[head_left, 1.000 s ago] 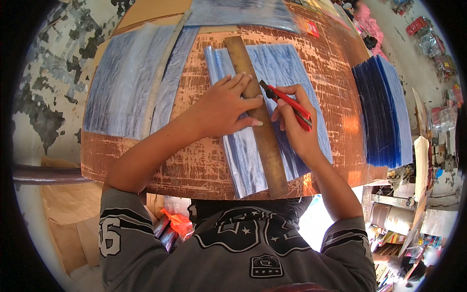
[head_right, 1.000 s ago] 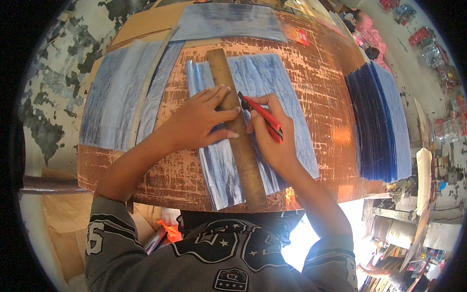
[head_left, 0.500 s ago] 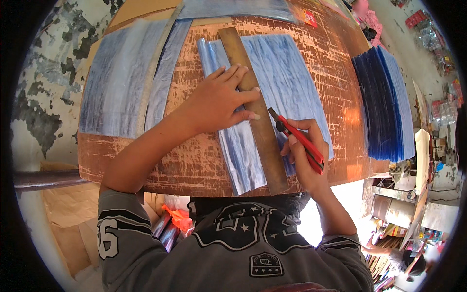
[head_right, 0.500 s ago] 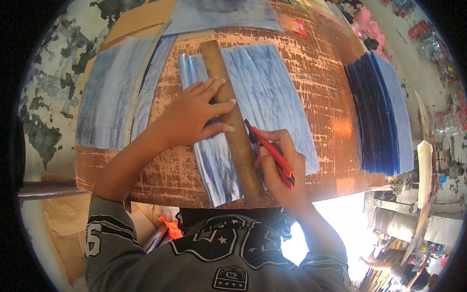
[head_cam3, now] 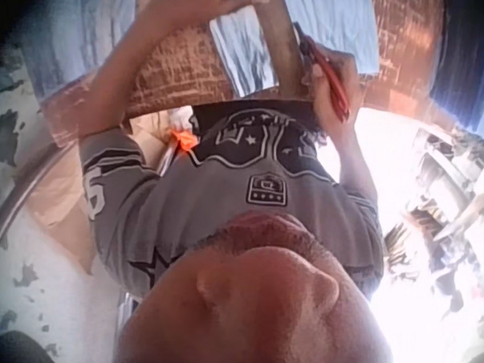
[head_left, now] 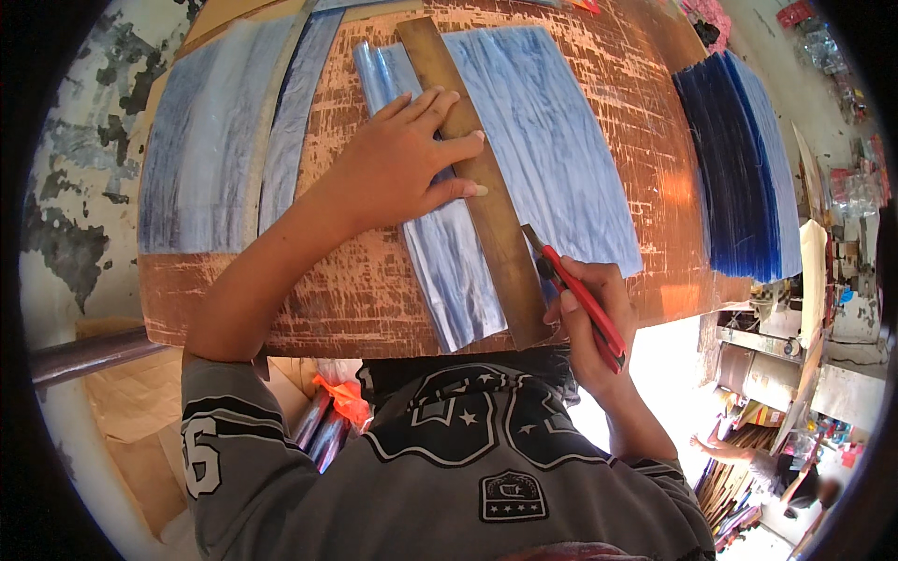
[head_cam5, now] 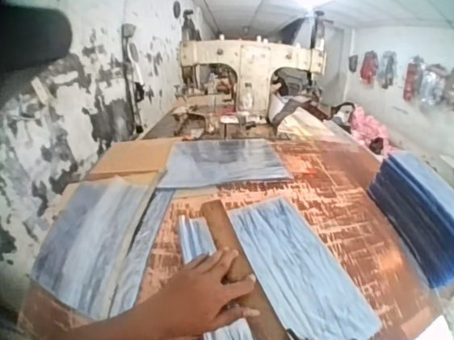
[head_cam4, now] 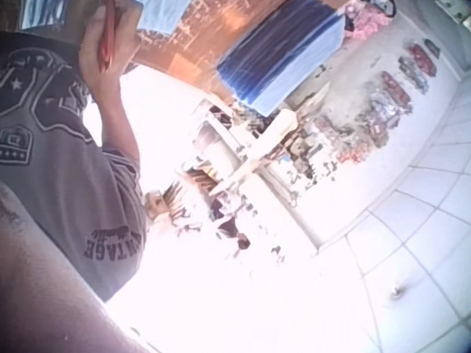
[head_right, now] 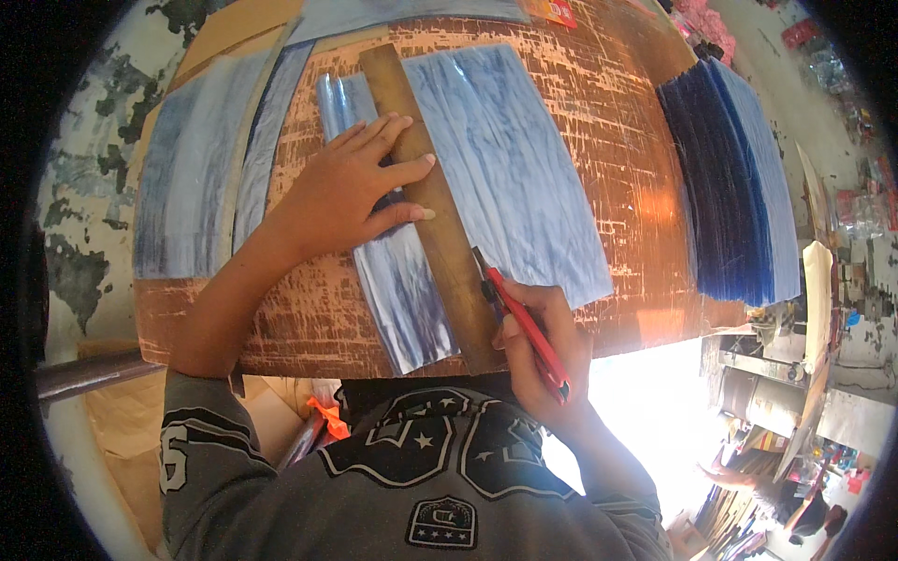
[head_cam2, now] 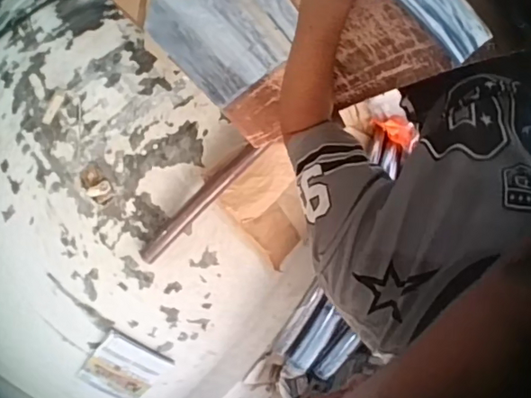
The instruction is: The person uses a red utility knife and a wooden ruler to cut a stack of blue patterned material on a wooden table. They align the ruler and slice through the material repeatedly to produce uniform strips.
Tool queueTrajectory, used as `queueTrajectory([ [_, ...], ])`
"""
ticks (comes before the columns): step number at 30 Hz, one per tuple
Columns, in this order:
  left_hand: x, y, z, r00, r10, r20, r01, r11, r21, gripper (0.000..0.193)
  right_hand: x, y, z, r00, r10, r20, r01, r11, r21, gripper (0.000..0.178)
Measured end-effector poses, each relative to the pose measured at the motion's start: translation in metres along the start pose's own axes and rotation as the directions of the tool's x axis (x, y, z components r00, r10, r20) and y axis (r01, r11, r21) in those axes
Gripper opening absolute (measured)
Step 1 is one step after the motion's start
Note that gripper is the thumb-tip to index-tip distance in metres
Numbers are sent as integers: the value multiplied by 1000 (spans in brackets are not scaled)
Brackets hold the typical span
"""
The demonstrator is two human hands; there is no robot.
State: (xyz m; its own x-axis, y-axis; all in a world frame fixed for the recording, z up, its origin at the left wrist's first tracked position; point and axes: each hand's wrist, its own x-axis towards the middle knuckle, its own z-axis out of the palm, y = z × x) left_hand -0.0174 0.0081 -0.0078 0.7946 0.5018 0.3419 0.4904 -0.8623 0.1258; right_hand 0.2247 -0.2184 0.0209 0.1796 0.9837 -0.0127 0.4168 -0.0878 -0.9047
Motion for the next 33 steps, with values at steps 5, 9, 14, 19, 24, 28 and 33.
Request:
queueTrajectory([
  [5, 0, 0, 0, 1000, -13, 5, 13, 1000, -9, 55, -18, 2, -4, 1000, 5, 1, -5, 999, -53, 28],
  [9, -2, -1, 3, 1000, -10, 4, 10, 1000, 5, 55, -31, 8, -9, 998, -61, 7, 61, 992, -113, 29],
  [14, 0, -3, 4, 1000, 9, 5, -9, 1000, 14, 56, -51, 17, -8, 998, -66, -20, 65, 994, -84, 31],
  [19, -1, -1, 3, 1000, -14, 17, 14, 999, 30, 56, -64, 28, -13, 990, -140, -24, 137, 984, -118, 33],
  [24, -1, 0, 3, 1000, -18, 24, 17, 999, 45, 56, -71, 35, -21, 982, -180, 49, 186, 965, -185, 28],
  [28, 0, 1, 4, 999, -27, 35, 26, 998, 49, 58, -76, 34, -19, 999, -42, -28, 43, 998, 53, 30],
  [33, 0, 0, 4, 999, -22, 25, 21, 999, 36, 58, -68, 40, -24, 956, -229, -185, 240, 970, 35, 33],
])
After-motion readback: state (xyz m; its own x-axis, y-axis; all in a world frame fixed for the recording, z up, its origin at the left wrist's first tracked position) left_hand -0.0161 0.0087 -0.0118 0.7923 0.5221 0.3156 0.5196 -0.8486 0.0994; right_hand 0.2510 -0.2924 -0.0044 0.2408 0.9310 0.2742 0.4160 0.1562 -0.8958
